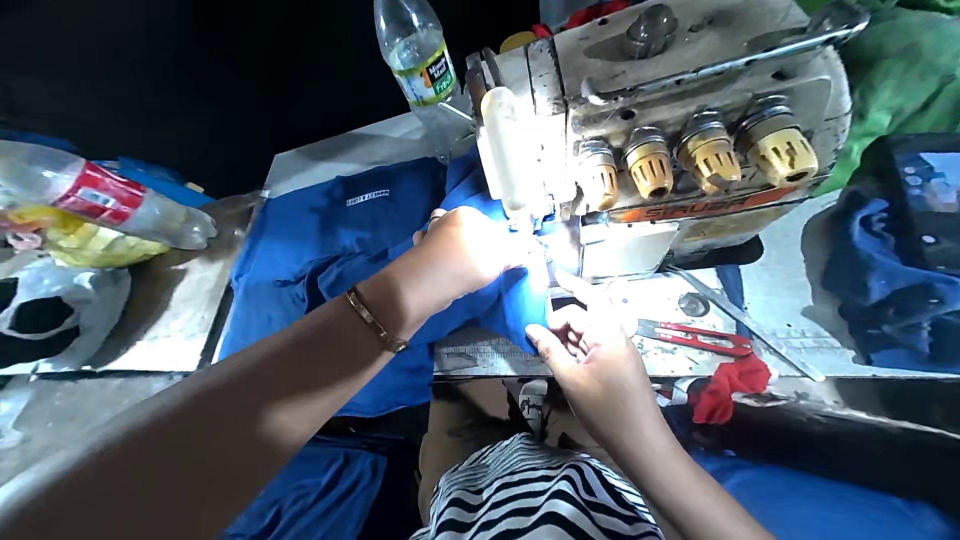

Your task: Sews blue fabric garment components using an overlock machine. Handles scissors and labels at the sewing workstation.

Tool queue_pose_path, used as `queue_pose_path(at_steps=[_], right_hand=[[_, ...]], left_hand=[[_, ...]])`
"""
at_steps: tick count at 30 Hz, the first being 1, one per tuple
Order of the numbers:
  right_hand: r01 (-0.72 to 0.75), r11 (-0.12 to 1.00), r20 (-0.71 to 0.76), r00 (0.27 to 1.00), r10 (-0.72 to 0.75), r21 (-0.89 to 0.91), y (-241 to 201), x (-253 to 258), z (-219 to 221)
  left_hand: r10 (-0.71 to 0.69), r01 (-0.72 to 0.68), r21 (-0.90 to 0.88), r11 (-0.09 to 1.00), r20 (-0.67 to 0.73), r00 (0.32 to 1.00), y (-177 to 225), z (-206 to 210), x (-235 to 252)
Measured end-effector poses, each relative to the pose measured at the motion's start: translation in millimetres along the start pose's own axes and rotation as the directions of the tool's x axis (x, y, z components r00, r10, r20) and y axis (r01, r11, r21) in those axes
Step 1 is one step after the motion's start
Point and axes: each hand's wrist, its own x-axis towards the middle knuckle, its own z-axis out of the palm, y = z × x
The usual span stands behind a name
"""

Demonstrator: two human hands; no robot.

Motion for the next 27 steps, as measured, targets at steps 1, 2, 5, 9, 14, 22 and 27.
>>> queue_pose_path(at_steps=[1,2,5,9,14,22,27], right_hand=[[-0.014,1.0,-0.003,1.0,0.014,0.025,0.7,0.1,0.2],[-0.03,0.998,0.004,1.0,0.029,0.054,1.8,0.4,-0.5],[-0.057,0.99,0.01,0.998,0.057,0.126,5.1,1.1,-0.7],[-0.07,0.988,0.014,0.998,0.069,0.138,7.4,1.4,0.0],[-0.071,0.984,0.013,0.997,0.07,0.165,9.0,2.7,-0.1],[-0.049,0.993,0.008,0.999,0.048,0.107,10.2,2.8,0.6],[-0.06,0.992,0.01,0.998,0.059,0.108,9.4,3.4,0.9]], left_hand=[[-0.016,0.016,-0.022,1.0,-0.001,1.0,0.5,-0.2,0.1],[-0.022,0.022,-0.038,0.999,-0.008,1.0,0.5,0.0,0.0],[0.04,-0.042,-0.06,0.997,-0.035,0.999,-4.9,2.0,1.7],[-0.037,0.034,-0.086,0.996,-0.034,0.999,-4.7,1.4,4.5],[-0.056,0.055,-0.059,0.997,-0.007,0.998,-5.8,-0.7,7.4],[0.053,-0.061,-0.097,0.993,-0.087,0.995,-11.8,1.0,9.5],[-0.028,0.02,-0.087,0.996,-0.095,0.995,-7.0,0.1,10.6]])
